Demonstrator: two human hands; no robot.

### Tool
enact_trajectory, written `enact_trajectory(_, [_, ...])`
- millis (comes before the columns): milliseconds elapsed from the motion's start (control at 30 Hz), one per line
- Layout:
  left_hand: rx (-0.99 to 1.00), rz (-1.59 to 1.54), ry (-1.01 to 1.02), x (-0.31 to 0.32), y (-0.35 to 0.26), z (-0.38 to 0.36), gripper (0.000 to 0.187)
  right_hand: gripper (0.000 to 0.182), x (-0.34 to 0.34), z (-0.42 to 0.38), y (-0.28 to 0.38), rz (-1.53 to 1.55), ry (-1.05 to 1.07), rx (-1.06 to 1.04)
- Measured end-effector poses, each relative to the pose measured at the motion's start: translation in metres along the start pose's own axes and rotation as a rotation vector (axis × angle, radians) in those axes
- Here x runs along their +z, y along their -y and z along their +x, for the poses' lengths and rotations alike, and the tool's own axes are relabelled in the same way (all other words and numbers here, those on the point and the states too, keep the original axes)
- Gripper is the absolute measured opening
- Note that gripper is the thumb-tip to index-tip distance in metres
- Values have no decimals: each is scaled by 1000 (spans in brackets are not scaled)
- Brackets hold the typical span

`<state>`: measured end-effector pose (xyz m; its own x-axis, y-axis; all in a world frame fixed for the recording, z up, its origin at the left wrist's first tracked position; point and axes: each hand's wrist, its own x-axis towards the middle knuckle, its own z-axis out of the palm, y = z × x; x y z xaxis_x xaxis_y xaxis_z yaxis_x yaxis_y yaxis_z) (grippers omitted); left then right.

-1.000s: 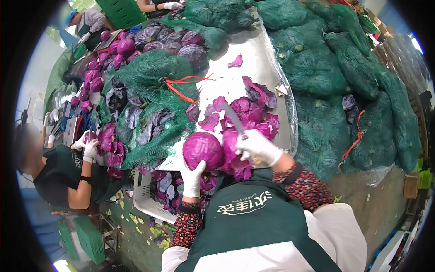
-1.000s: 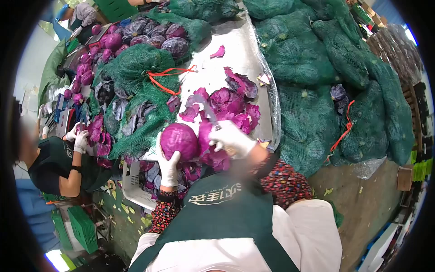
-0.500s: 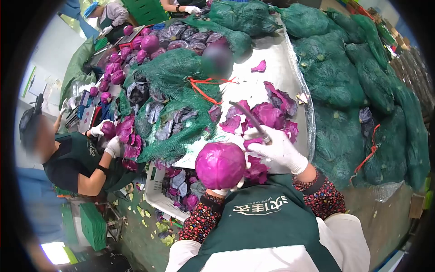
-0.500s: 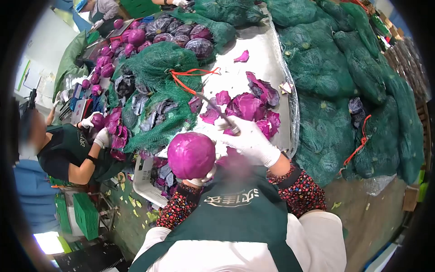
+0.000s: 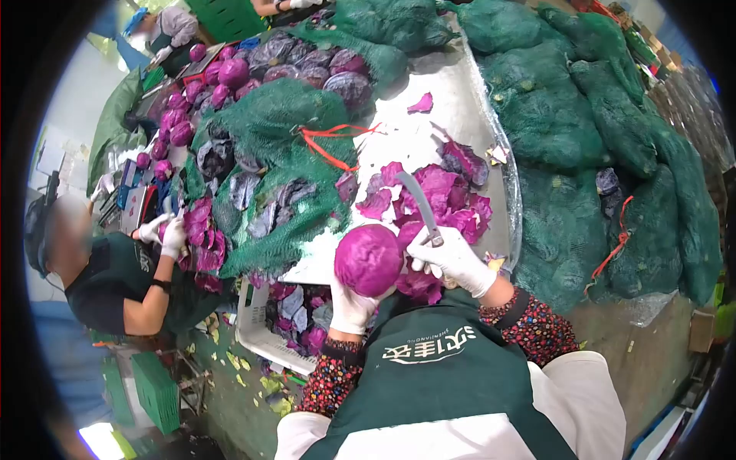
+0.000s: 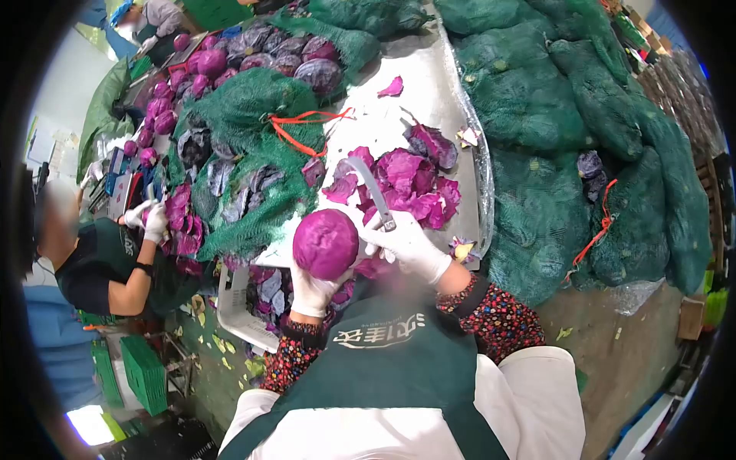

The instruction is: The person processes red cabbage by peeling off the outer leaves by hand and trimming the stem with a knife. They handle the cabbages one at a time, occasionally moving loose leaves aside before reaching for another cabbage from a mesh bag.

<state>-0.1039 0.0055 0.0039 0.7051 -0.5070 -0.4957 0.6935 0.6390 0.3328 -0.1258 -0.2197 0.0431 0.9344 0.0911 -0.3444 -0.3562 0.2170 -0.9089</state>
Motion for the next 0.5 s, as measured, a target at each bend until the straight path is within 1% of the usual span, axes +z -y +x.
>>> enact_trajectory(33, [12,-5,-15,-17,5,2,79,18,4,-3,8,-31,-6,28])
enact_trajectory(67, [363,883,73,-44,9,13,80,18,8,-3,12,-37,-26,-26])
enact_trajectory(100, [700,1778,160,-46,7,16,80,17,11,-2,16,-43,-51,-84])
enact_trajectory(133, [709,1780,151,-48,6,18,80,17,10,0,22,-36,-84,-127])
enact_trajectory(167, [487,1270,278,-51,10,19,76,16,6,5,19,7,-127,-167])
enact_trajectory(200, [264,752,379,-46,13,18,72,16,1,9,23,-19,-154,-164])
enact_trajectory(267, [-174,-294,509,-40,16,17,64,16,-1,10,31,-75,-189,-154])
enact_trajectory(300, [-174,-296,509,-41,17,18,64,16,1,9,36,-76,-189,-153])
enact_trajectory(367, [-351,-488,504,-44,20,23,69,18,5,5,46,-137,-132,-151])
enact_trajectory(500, [-437,-606,435,-22,22,11,71,23,14,-5,53,-137,-42,-164])
